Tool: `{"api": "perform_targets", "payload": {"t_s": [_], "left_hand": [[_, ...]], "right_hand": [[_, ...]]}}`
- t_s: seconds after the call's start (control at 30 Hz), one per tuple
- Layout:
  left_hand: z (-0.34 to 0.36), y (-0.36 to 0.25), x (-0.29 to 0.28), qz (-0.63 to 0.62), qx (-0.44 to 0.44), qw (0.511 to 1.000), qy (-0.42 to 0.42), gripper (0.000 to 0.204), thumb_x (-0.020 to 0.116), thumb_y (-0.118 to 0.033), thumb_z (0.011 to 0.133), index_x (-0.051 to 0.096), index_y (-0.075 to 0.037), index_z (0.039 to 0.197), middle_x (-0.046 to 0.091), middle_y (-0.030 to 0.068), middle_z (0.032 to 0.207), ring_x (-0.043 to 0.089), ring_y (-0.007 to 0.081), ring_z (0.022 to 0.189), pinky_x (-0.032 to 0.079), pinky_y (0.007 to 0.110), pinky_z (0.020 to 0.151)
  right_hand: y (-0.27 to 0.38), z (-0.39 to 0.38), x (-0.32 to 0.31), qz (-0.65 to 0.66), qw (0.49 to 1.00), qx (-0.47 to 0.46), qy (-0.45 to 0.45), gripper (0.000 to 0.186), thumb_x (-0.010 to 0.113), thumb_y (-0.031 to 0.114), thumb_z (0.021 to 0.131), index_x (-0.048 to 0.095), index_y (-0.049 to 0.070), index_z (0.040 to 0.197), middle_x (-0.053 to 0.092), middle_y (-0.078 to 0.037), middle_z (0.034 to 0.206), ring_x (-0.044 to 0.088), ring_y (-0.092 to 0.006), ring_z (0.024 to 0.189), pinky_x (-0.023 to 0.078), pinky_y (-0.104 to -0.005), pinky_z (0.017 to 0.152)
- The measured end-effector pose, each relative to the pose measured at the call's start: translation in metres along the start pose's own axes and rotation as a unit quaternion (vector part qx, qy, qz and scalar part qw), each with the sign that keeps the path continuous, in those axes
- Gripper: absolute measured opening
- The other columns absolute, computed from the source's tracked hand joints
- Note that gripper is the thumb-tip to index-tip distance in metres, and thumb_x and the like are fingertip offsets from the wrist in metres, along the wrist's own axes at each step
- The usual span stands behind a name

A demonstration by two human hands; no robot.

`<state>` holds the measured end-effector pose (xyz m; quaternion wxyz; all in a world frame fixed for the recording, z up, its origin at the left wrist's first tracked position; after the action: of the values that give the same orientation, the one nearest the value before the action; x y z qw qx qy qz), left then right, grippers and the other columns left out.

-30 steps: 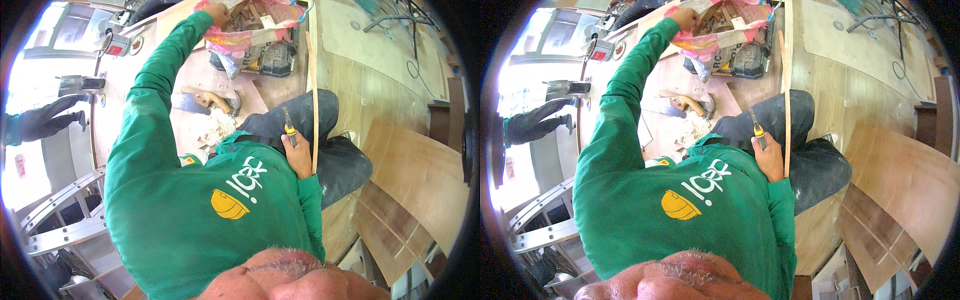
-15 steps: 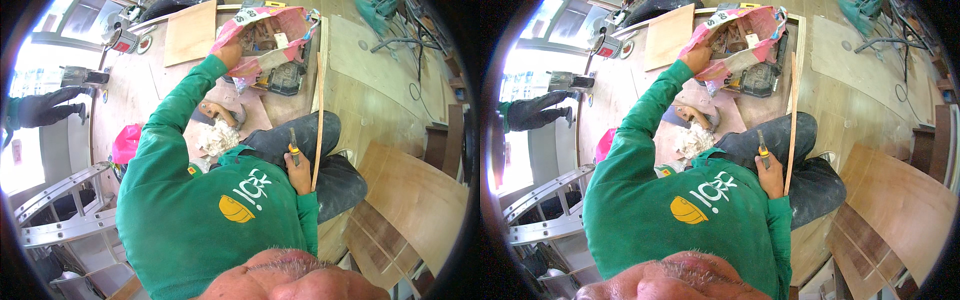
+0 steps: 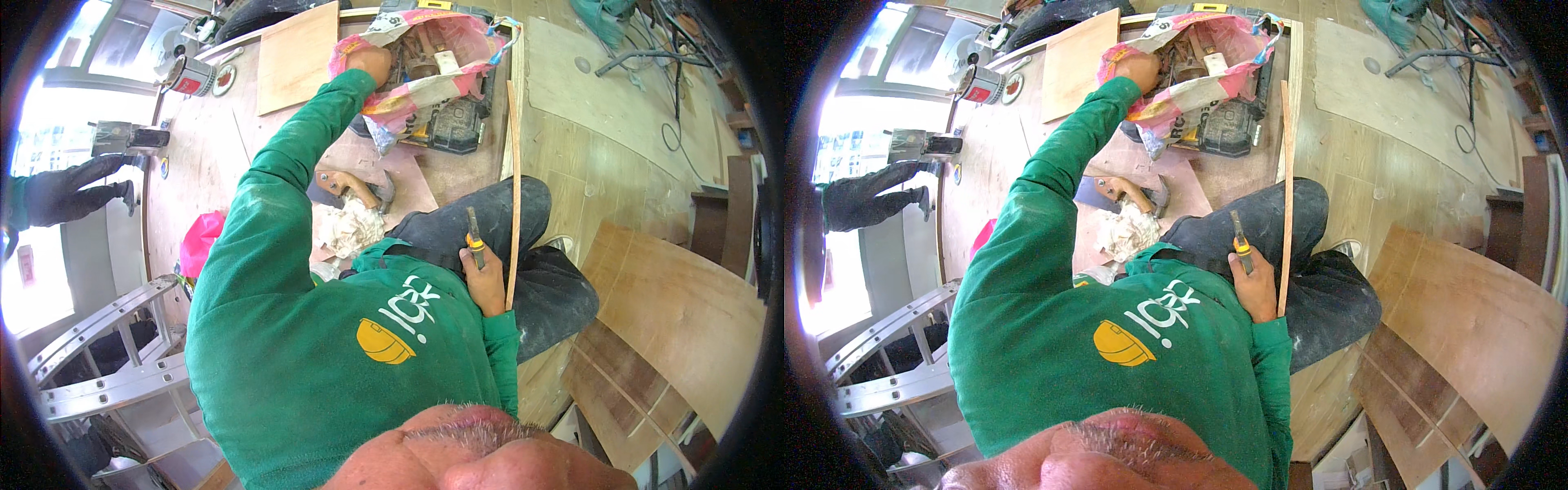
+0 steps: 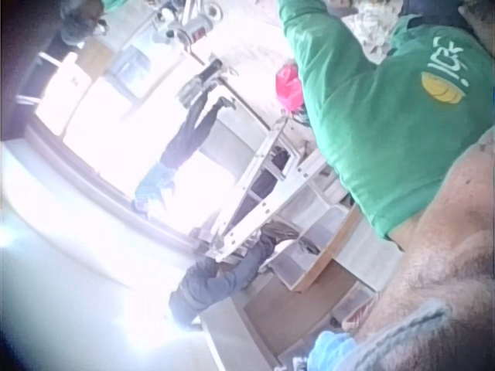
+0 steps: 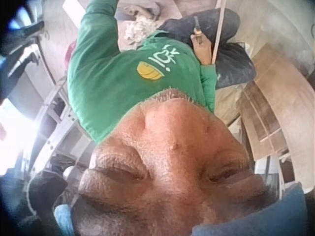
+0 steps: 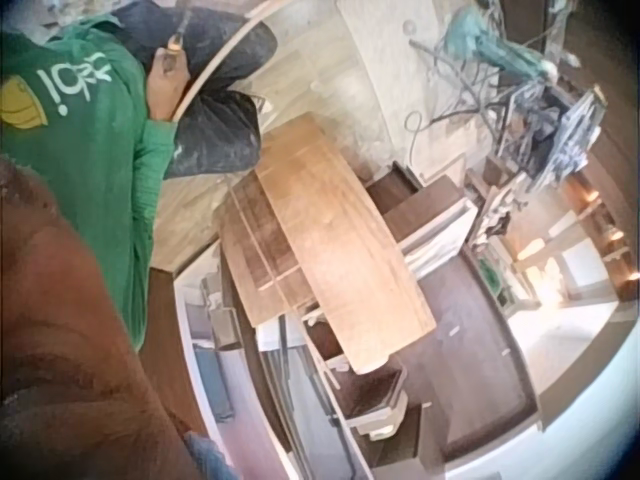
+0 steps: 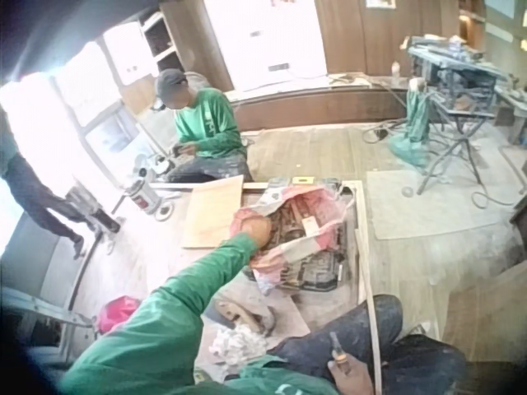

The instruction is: The person cuts a thin wooden strip using a hand saw, then uses pliers to remove small pieces from the strip. The person is sitting on the floor in a workshop environment.

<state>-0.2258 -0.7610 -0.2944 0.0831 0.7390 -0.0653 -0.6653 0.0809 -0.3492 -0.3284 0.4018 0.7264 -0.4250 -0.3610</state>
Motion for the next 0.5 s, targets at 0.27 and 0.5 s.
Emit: {"api": "perform_targets", "payload": {"t_s": [0.27,0.5], "left_hand": [[0.002,-0.004,0.001,-0.013,-0.01,1.0,-0.027,0.022,0.066,-0.021,0.087,0.079,-0.003,0.091,0.079,0.0203,0.096,0.078,0.0391,0.086,0.062,0.052,0.073],[0.001,0.004,0.003,-0.056,-0.006,0.998,0.009,0.023,0.064,-0.019,0.088,0.078,-0.005,0.099,0.078,0.022,0.099,0.076,0.0399,0.093,0.061,0.052,0.079]], "right_hand": [[0.004,-0.001,-0.002,-0.006,1.0,-0.023,-0.015,0.029,0.072,0.019,0.1,0.07,-0.002,0.119,0.071,-0.017,0.084,0.065,-0.0213,0.075,0.052,-0.039,0.073],[0.008,-0.003,-0.003,-0.013,0.999,-0.033,-0.021,0.025,0.072,0.021,0.1,0.069,-0.001,0.11,0.068,-0.019,0.08,0.064,-0.0259,0.072,0.05,-0.0409,0.07]]}}
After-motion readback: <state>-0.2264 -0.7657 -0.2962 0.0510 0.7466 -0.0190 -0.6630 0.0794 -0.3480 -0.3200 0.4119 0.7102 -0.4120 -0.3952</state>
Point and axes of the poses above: each hand's wrist, its own z-axis towards the middle knuckle, its own x-axis out of the palm, y = z × x, the point moved 9 cm from there along z, towards the middle knuckle
